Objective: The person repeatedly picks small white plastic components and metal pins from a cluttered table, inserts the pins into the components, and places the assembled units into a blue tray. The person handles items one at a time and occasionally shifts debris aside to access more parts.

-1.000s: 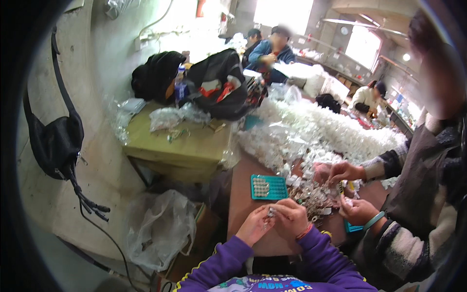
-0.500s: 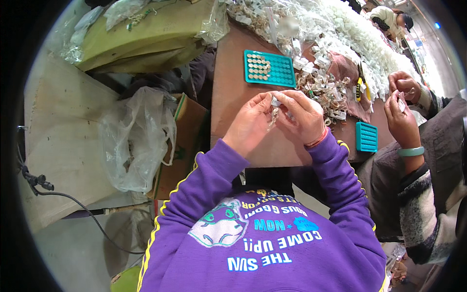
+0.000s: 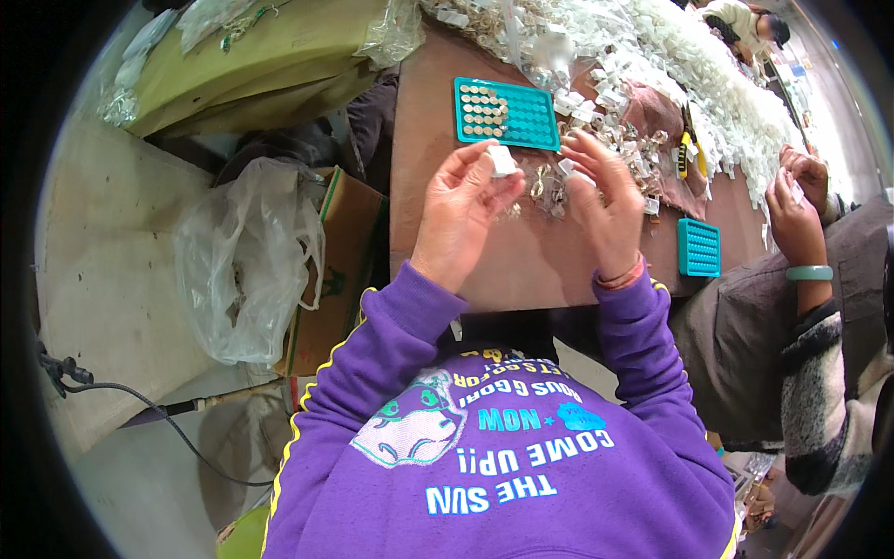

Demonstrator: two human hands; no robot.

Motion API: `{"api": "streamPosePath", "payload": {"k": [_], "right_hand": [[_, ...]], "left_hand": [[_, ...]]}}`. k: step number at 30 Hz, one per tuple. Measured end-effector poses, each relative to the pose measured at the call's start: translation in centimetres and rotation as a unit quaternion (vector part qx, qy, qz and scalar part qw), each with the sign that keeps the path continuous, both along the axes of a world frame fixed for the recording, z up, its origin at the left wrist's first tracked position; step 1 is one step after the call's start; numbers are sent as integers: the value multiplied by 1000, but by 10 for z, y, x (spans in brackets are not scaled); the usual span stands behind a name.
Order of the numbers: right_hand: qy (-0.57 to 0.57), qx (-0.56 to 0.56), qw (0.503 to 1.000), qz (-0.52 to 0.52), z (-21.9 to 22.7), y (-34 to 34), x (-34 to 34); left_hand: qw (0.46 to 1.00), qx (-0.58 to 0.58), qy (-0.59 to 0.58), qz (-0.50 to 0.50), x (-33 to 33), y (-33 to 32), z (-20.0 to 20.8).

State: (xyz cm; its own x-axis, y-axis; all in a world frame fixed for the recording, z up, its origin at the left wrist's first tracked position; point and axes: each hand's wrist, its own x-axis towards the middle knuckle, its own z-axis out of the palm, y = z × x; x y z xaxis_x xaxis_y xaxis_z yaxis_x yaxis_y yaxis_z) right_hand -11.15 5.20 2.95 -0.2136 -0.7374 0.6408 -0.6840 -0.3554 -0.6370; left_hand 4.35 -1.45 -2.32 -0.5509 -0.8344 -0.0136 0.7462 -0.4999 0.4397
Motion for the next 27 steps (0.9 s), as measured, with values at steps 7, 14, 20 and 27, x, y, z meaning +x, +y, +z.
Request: {"api": "streamPosePath", "payload": {"k": [7, 14, 20, 27], "right_hand": [[67, 154, 985, -42, -17, 32, -14], [247, 68, 967, 15, -22, 34, 0], [418, 146, 895, 49, -15, 11, 11], [456, 130, 878, 63, -17, 5, 12]], "left_hand": [[994, -41, -18, 101, 1, -1, -1], [995, -33, 16, 97, 2, 0, 2], [996, -29, 40, 76, 4, 1, 4], [996, -33, 20, 86, 5, 1, 3]]}}
